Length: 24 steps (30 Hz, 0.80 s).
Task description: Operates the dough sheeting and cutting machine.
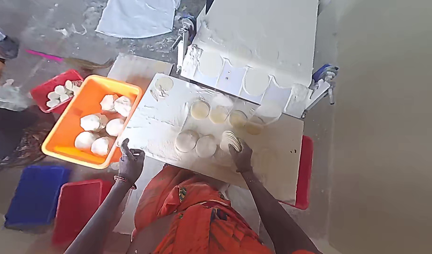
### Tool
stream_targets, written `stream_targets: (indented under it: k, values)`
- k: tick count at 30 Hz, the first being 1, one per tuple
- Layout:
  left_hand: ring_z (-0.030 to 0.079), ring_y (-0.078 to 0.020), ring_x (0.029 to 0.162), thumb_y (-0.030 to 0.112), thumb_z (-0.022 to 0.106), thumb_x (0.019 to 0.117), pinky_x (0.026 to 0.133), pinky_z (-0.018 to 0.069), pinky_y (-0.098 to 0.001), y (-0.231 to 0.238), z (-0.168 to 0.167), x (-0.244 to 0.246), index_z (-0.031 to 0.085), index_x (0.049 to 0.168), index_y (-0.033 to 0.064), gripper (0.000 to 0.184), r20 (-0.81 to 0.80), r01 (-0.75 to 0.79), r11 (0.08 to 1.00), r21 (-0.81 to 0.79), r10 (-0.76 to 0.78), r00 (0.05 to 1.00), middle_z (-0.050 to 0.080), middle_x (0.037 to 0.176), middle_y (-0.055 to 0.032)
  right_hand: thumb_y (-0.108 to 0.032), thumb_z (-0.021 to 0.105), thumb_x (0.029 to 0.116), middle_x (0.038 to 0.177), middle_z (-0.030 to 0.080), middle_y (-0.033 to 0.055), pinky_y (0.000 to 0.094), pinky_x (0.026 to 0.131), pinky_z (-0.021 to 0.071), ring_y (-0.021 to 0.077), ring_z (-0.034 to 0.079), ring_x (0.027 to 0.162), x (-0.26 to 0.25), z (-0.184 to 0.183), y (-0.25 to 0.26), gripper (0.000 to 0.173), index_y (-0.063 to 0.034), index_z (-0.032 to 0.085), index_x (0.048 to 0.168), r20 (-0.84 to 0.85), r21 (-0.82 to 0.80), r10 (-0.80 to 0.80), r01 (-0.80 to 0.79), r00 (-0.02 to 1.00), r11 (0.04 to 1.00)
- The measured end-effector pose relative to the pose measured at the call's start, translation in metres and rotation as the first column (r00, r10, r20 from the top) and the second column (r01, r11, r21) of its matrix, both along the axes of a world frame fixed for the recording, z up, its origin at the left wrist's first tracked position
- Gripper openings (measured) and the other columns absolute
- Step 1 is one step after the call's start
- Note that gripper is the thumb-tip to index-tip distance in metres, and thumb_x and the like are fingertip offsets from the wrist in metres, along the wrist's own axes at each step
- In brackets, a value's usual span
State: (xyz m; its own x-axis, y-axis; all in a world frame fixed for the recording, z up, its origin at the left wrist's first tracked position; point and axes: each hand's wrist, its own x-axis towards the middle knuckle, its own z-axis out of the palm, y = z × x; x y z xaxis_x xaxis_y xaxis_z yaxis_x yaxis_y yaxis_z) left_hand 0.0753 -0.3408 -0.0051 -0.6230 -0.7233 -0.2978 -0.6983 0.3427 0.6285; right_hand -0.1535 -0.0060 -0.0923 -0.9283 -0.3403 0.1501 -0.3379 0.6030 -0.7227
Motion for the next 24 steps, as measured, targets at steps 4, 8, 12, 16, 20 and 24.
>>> stream_targets:
  k: [4, 8, 12, 16, 20, 24]
  values:
    - [0.070, -0.0379, 0.105, 0.009, 0.050, 0.1063, 0.097, 0.0538, -0.0534, 0.002, -0.009, -0.003, 0.016, 0.160, -0.0010, 0.065, 0.074, 0.068, 0.996, 0.061, -0.073, 0.995, 0.065, 0.125, -0.0267, -0.015, 0.073, 0.0929, 0.117, 0.072, 0.0241, 0.0577, 0.098, 0.0537, 0.0404, 0.070, 0.109, -0.005, -0.012, -0.007, 0.038, 0.0037, 0.068, 0.126, 0.064, 0.257, 0.128, -0.140, 0.990, 0.956]
    - [0.068, -0.0311, 0.112, 0.014, 0.050, 0.1074, 0.100, 0.0539, -0.0464, 0.003, -0.016, -0.017, 0.038, 0.153, -0.0002, 0.050, -0.126, 0.180, 0.967, 0.181, -0.159, 0.979, 0.066, 0.124, -0.0234, -0.020, 0.070, 0.0961, 0.110, 0.073, 0.0253, 0.0586, 0.092, 0.0558, 0.0412, 0.072, 0.101, 0.003, 0.036, -0.046, 0.039, 0.0060, 0.067, 0.125, 0.058, 0.210, 0.238, -0.245, 0.970, 0.947]
    - [0.063, -0.0256, 0.120, 0.027, 0.021, 0.1121, 0.104, 0.0489, -0.0408, 0.001, -0.023, -0.042, 0.046, 0.146, -0.0055, 0.053, -0.405, 0.199, 0.718, 0.667, 0.124, 0.906, 0.064, 0.131, -0.0221, -0.027, 0.063, 0.0999, 0.105, 0.074, 0.0204, 0.0443, 0.089, 0.0574, 0.0246, 0.072, 0.097, 0.040, 0.082, -0.136, 0.042, 0.0063, 0.066, 0.124, 0.186, -0.028, 0.391, -0.393, 0.901, 0.919]
    - [0.070, -0.0186, 0.097, 0.052, -0.007, 0.1052, 0.089, 0.0573, -0.0376, -0.009, -0.036, -0.045, 0.060, 0.121, -0.0059, 0.090, -0.388, 0.239, 0.314, 0.919, 0.614, 0.687, 0.072, 0.105, -0.0146, -0.030, 0.060, 0.1007, 0.097, 0.072, 0.0091, 0.0295, 0.085, 0.0547, 0.0078, 0.067, 0.090, 0.065, 0.086, -0.222, 0.035, 0.0003, 0.070, 0.114, 0.336, -0.079, 0.470, -0.473, 0.816, 0.877]
    - [0.067, -0.0158, 0.096, 0.038, 0.014, 0.1124, 0.090, 0.0560, -0.0359, -0.048, -0.039, -0.016, 0.061, 0.120, -0.0040, 0.063, -0.339, 0.054, 0.407, 0.912, 0.669, 0.661, 0.069, 0.105, -0.0124, -0.023, 0.049, 0.1077, 0.104, 0.071, 0.0171, 0.0377, 0.091, 0.0523, 0.0184, 0.067, 0.097, 0.073, 0.067, -0.286, 0.035, 0.0049, 0.067, 0.119, 0.404, -0.048, 0.545, -0.578, 0.734, 0.815]
    - [0.065, -0.0209, 0.109, 0.010, 0.053, 0.1044, 0.097, 0.0533, -0.0386, -0.123, -0.046, 0.013, 0.055, 0.135, -0.0058, 0.034, -0.358, -0.138, 0.732, 0.668, 0.478, 0.802, 0.064, 0.124, -0.0204, -0.017, 0.053, 0.1050, 0.108, 0.069, 0.0125, 0.0329, 0.078, 0.0521, 0.0133, 0.063, 0.087, 0.088, 0.055, -0.377, 0.033, -0.0010, 0.062, 0.132, 0.643, -0.161, 0.536, -0.587, 0.547, 0.793]
